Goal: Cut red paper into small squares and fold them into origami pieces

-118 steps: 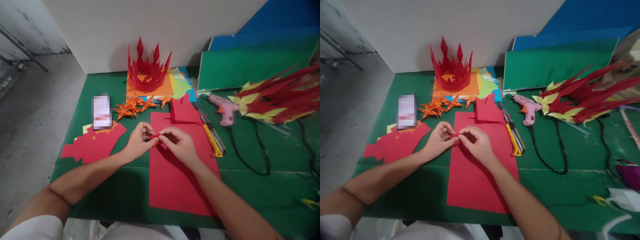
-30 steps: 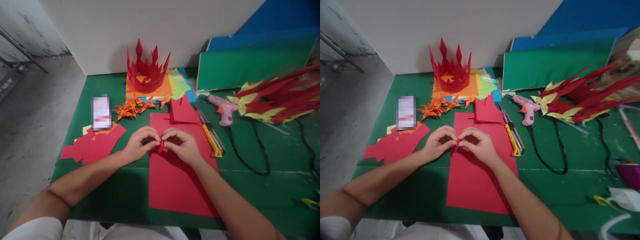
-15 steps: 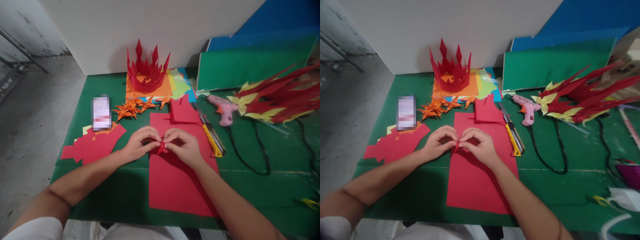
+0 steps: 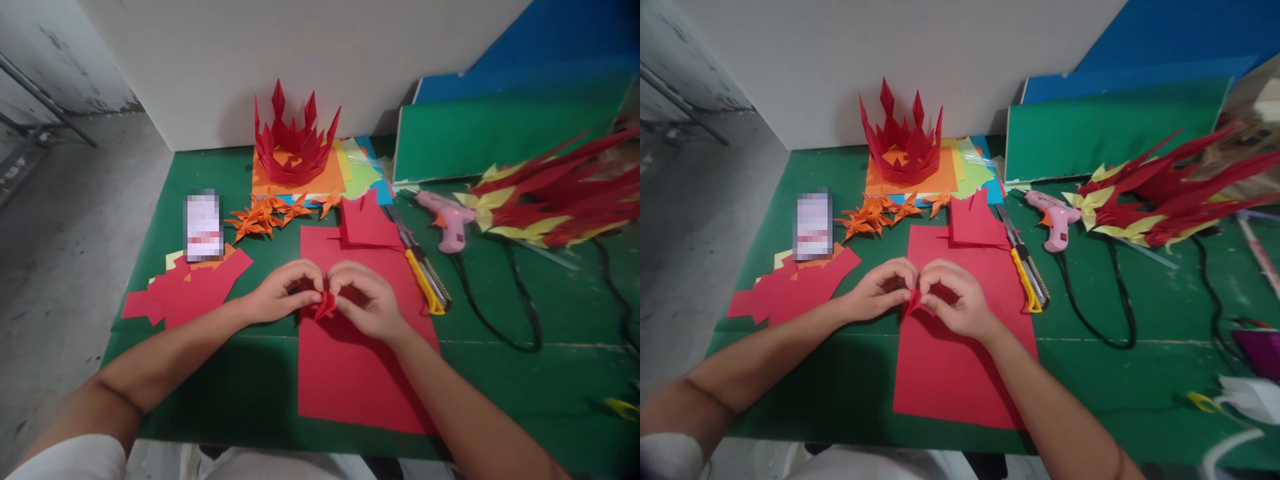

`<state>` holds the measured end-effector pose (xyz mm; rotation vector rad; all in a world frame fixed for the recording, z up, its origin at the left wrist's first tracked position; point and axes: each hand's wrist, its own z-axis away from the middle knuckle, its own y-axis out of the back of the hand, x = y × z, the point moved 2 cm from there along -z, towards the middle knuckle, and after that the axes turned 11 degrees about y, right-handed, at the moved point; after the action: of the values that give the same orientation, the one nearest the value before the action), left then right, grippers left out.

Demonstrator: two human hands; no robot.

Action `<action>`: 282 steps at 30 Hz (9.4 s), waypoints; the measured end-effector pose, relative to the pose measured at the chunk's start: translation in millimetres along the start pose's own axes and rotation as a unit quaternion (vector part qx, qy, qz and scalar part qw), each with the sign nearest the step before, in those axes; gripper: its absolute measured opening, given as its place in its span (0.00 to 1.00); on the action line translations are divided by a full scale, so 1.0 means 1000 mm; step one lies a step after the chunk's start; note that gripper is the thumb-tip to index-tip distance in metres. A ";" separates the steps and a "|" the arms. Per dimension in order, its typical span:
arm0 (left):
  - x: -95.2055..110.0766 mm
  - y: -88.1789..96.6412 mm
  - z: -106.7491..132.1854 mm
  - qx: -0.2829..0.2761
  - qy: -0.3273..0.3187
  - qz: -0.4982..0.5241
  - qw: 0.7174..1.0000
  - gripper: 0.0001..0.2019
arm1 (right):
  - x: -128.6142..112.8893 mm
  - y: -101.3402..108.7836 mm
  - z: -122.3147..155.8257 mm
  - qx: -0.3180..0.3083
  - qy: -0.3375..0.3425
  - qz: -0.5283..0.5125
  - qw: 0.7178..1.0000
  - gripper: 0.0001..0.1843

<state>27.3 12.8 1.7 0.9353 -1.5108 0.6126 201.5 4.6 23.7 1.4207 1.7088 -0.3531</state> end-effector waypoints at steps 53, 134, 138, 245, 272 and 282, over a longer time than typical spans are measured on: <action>0.004 -0.001 0.003 0.170 -0.049 -0.044 0.983 0.09 | 0.026 -0.002 0.009 0.046 -0.217 -0.172 0.960 0.15; -0.008 -0.011 0.002 0.184 0.274 0.141 0.933 0.10 | 0.030 -0.013 0.012 0.082 -0.320 -0.089 0.940 0.16; -0.005 -0.010 0.003 0.199 0.254 0.100 0.941 0.06 | 0.031 -0.015 0.012 0.084 -0.293 -0.051 0.951 0.14; -0.011 -0.002 -0.002 0.145 0.310 0.223 0.913 0.22 | 0.005 0.011 0.006 -0.064 0.181 0.436 0.879 0.08; -0.001 -0.002 0.004 0.172 0.033 -0.079 0.981 0.10 | 0.010 -0.014 0.002 0.136 -0.303 -0.027 0.943 0.08; 0.000 -0.005 0.003 0.158 0.017 -0.147 0.976 0.09 | 0.017 -0.012 0.005 0.083 -0.344 -0.087 0.931 0.09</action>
<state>29.7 7.2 0.3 1.3580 -1.2300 0.6587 193.1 8.8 4.5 1.0713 1.2347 -0.9869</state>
